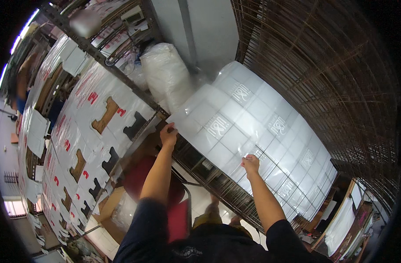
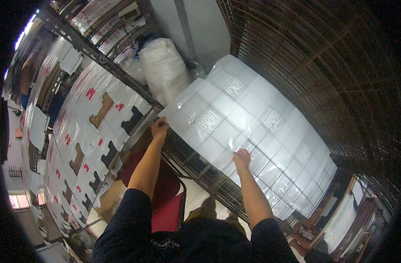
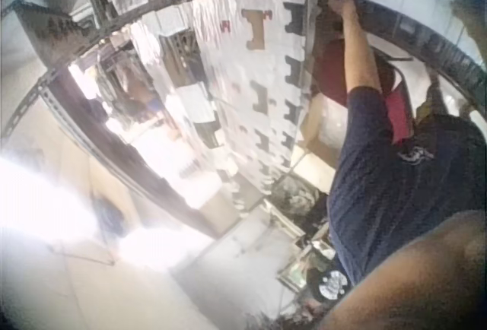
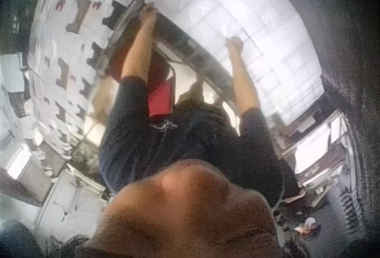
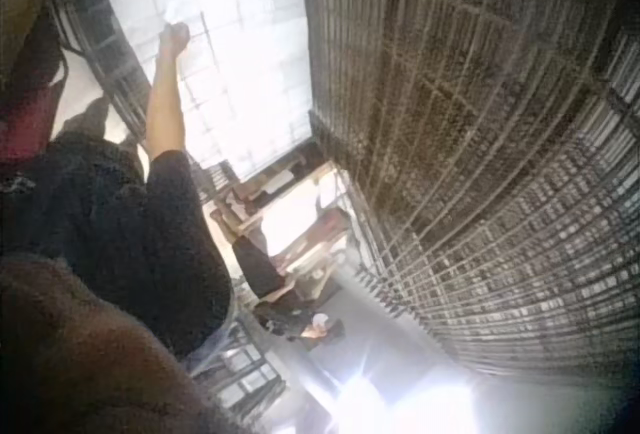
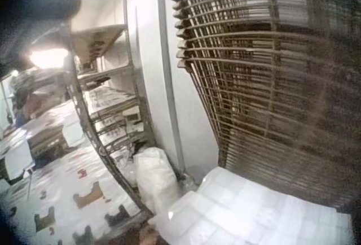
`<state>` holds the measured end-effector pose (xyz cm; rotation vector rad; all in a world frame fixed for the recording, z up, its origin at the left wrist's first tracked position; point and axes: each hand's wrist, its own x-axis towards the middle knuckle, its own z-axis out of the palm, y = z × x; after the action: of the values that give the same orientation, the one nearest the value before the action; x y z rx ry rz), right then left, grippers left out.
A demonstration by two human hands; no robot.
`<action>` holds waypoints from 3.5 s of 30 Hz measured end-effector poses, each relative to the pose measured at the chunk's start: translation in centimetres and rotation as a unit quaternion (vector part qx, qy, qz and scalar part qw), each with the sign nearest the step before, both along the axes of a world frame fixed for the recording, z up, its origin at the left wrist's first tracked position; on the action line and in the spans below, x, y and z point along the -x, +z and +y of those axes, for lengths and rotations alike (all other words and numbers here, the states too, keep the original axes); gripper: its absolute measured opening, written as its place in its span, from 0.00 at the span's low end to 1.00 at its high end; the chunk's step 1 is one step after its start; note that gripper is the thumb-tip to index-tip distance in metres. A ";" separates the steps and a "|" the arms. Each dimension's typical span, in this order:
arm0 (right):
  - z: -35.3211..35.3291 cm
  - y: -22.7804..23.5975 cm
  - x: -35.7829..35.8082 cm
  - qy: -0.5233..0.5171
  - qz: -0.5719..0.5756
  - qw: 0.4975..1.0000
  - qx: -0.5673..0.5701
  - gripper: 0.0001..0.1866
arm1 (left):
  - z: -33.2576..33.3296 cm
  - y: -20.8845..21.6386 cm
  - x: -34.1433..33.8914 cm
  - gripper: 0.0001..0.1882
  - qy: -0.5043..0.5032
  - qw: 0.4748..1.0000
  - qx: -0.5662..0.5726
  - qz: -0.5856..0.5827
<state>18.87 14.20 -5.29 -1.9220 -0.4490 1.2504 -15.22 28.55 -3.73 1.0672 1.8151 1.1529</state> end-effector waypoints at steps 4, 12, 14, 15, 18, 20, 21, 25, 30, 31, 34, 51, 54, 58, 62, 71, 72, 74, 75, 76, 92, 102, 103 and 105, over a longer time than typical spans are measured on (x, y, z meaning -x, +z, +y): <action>0.6 0.0 0.8 0.008 -0.010 1.000 -0.025 0.10 | 0.9 -1.9 1.0 0.14 0.016 0.997 -0.029 -0.073; 1.4 -0.3 1.6 -0.012 -0.002 1.000 -0.026 0.10 | -3.9 2.7 -1.2 0.17 0.053 0.999 -0.003 -0.012; 1.8 0.2 2.0 -0.030 0.004 0.999 -0.040 0.09 | -6.5 3.5 -1.0 0.16 0.048 0.999 -0.008 0.013; 2.0 0.4 2.0 -0.020 -0.006 0.999 -0.037 0.09 | -7.7 3.0 -0.6 0.16 0.045 0.999 -0.002 0.010; 2.3 0.4 2.3 -0.011 -0.044 0.999 -0.025 0.09 | -11.5 1.6 0.7 0.15 0.034 0.999 0.031 -0.014; 2.2 0.2 2.4 -0.017 -0.064 0.998 -0.018 0.09 | -13.6 1.8 1.0 0.14 0.024 0.996 0.073 -0.052; 2.2 -0.1 2.5 -0.018 -0.074 0.997 -0.015 0.09 | -14.7 1.5 1.2 0.13 0.031 0.996 0.070 -0.049; 2.0 -1.4 2.1 -0.001 -0.070 0.998 0.011 0.10 | -17.6 2.3 0.5 0.11 0.049 0.992 0.090 -0.066; 2.4 -2.1 2.4 0.007 -0.138 0.990 0.023 0.10 | -20.2 1.9 0.9 0.10 0.049 0.988 0.100 -0.108; 2.3 -2.2 2.4 0.012 -0.156 0.987 0.023 0.10 | -20.5 1.8 1.0 0.10 0.049 0.987 0.105 -0.108; 2.4 -3.3 2.3 0.014 -0.185 0.983 0.018 0.11 | -20.8 2.2 0.9 0.09 0.048 0.986 0.119 -0.108; -22.5 3.7 -12.6 -0.067 -0.281 0.953 -0.087 0.11 | -25.4 5.3 -7.9 0.10 -0.224 0.968 0.109 -0.015; -30.5 7.2 -17.6 -0.131 -0.386 0.911 -0.062 0.11 | -27.4 3.3 -9.1 0.12 -0.381 0.891 -0.042 0.242; -42.4 8.3 -23.7 -0.304 -0.440 0.845 0.009 0.09 | -30.2 0.9 -13.2 0.13 -0.464 0.828 -0.142 0.282; -53.4 5.7 -29.1 -0.506 -0.396 0.766 0.013 0.09 | -32.9 -1.4 -16.3 0.11 -0.517 0.778 -0.163 0.316; -62.8 6.7 -45.1 -0.615 -0.392 0.681 0.070 0.25 | -39.7 3.8 -20.8 0.11 -0.514 0.755 -0.086 0.397; -62.6 7.6 -46.2 -0.587 -0.378 0.711 0.080 0.26 | -40.5 4.5 -21.0 0.12 -0.500 0.755 -0.087 0.415; -62.6 10.3 -47.9 -0.528 -0.352 0.766 0.099 0.28 | -41.2 4.6 -19.7 0.12 -0.473 0.788 -0.081 0.386; -62.5 11.8 -48.4 -0.512 -0.318 0.786 0.138 0.29 | -41.6 4.7 -19.3 0.13 -0.462 0.803 -0.076 0.367; -62.8 11.8 -49.2 -0.503 -0.327 0.784 0.159 0.28 | -42.1 4.7 -18.9 0.12 -0.441 0.822 -0.032 0.359; -66.5 9.1 -52.4 -0.293 -0.445 0.833 0.149 0.28 | -46.2 13.8 -31.0 0.14 -0.565 0.709 -0.177 0.383; -61.5 18.0 -46.9 -0.341 -0.513 0.772 -0.157 0.18 | -48.1 13.7 -30.2 0.20 -0.489 0.839 -0.045 0.235; -60.3 19.8 -46.2 -0.342 -0.509 0.769 -0.180 0.18 | -48.7 13.9 -29.4 0.20 -0.469 0.851 -0.032 0.232; -57.9 22.6 -45.1 -0.337 -0.501 0.767 -0.218 0.17 | -50.4 11.9 -27.3 0.17 -0.414 0.884 -0.036 0.215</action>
<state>63.96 -43.74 17.30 -1.9026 -0.4383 -0.4091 12.03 -21.89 8.13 1.9985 1.3361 0.4748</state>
